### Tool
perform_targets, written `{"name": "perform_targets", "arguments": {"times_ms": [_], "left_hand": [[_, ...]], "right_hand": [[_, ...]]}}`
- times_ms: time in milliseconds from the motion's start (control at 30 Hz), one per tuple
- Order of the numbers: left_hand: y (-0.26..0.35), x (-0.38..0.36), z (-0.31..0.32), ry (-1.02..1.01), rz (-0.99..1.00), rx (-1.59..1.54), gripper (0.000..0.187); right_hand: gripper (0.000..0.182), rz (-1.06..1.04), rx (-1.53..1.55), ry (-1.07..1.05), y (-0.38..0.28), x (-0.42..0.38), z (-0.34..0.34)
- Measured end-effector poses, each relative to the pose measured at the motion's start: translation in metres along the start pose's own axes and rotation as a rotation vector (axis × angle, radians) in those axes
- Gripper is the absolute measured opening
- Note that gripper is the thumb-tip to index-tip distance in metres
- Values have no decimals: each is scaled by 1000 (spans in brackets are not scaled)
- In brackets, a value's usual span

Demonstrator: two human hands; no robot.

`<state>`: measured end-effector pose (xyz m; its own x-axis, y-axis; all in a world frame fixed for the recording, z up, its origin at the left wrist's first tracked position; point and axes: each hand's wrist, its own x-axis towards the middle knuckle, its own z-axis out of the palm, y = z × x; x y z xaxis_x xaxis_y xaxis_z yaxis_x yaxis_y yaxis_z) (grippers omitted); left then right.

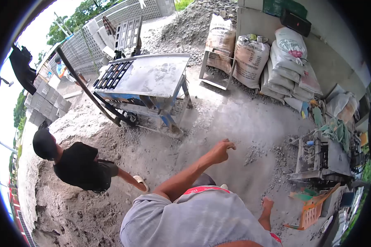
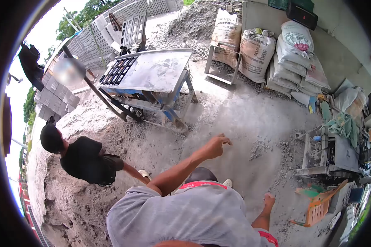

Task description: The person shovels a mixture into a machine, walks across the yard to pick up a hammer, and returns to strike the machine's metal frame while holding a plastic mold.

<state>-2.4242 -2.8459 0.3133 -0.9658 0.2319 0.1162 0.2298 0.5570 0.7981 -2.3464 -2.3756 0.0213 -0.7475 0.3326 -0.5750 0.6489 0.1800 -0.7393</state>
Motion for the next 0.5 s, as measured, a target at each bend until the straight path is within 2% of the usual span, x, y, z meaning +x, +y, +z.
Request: {"name": "perform_targets", "arguments": {"times_ms": [67,100,133,200,267,300,400,467,500], "left_hand": [[-17,29,-7,112,-188,-61,39],[-32,41,-10,111,-188,-62,39],[-50,53,-13,79,-178,-14,38],[-78,84,-22,46,-159,36,38],[-107,115,-36,-38,-259,26,39],[-127,133,-41,-48,-220,48,35],[-168,198,-67,-85,-185,113,30],[-189,244,-89,-141,-240,128,29],[-202,268,-97,-147,-185,138,29]], "right_hand": [[29,-223,-330,-47,-81,75,18],[34,-353,-341,-42,-99,129,32],[39,-367,-442,-96,-144,157,46],[40,-377,-327,-105,-244,163,92],[42,-488,-196,-186,-304,180,139],[42,-479,-190,-183,-328,182,162],[46,-555,-267,-154,-367,193,213],[49,-458,-443,-202,-347,202,227],[49,-412,-421,-138,-338,210,220]]}}
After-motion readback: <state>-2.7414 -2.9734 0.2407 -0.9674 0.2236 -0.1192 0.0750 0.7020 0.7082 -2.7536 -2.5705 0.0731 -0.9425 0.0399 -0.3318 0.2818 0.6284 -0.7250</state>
